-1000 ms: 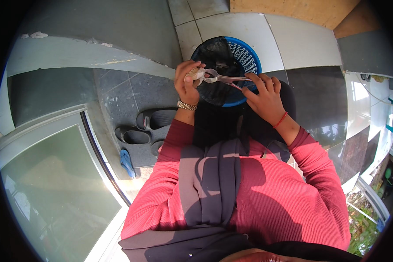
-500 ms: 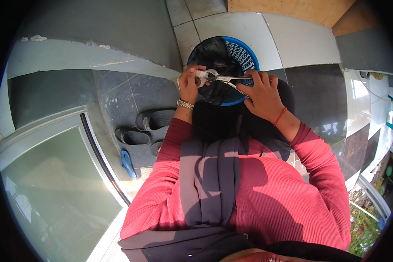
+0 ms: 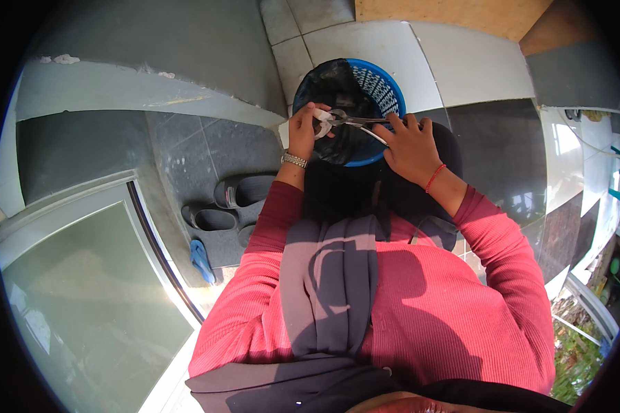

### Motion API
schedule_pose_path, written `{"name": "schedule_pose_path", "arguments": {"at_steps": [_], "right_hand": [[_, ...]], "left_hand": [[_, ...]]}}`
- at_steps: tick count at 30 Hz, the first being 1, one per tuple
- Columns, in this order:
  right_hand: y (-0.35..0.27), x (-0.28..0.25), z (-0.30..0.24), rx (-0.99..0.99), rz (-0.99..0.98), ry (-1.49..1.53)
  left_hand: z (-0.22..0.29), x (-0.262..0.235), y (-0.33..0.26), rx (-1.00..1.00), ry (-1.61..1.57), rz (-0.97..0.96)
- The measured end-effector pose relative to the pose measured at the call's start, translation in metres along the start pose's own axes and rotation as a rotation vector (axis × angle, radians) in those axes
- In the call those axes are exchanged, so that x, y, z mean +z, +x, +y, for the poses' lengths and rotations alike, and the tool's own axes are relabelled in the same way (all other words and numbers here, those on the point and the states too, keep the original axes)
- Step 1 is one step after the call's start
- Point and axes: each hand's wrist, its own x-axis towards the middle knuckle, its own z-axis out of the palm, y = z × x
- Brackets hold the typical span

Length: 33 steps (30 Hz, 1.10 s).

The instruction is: The person uses a pair of metal tweezers to clean a small, white, circular object held in their left hand. They repeatedly scrape and pick at the object's surface over a blue basket, removing small debris.

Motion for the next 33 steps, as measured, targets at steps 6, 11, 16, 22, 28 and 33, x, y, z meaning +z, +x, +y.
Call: {"name": "schedule_pose_path", "arguments": {"at_steps": [6,11,16,22,28,33], "right_hand": [[0.009,0.020,0.003,0.064,0.108,-0.001],[0.019,0.023,0.008,0.068,0.095,0.028],[0.019,0.034,0.016,0.057,0.124,0.011],[0.022,0.036,0.018,0.056,0.050,0.004],[0.024,0.037,0.021,0.056,0.008,-0.002],[0.027,0.036,0.024,0.050,-0.058,0.067]], "left_hand": [[-0.001,0.000,0.008,-0.041,0.012,0.007],[-0.001,-0.001,0.015,-0.046,0.104,-0.013],[-0.009,-0.002,0.021,-0.084,0.193,0.000],[-0.006,-0.001,0.021,-0.083,0.286,-0.018],[-0.007,0.001,0.023,-0.112,0.340,-0.012],[-0.010,0.002,0.025,-0.111,0.361,0.022]]}}
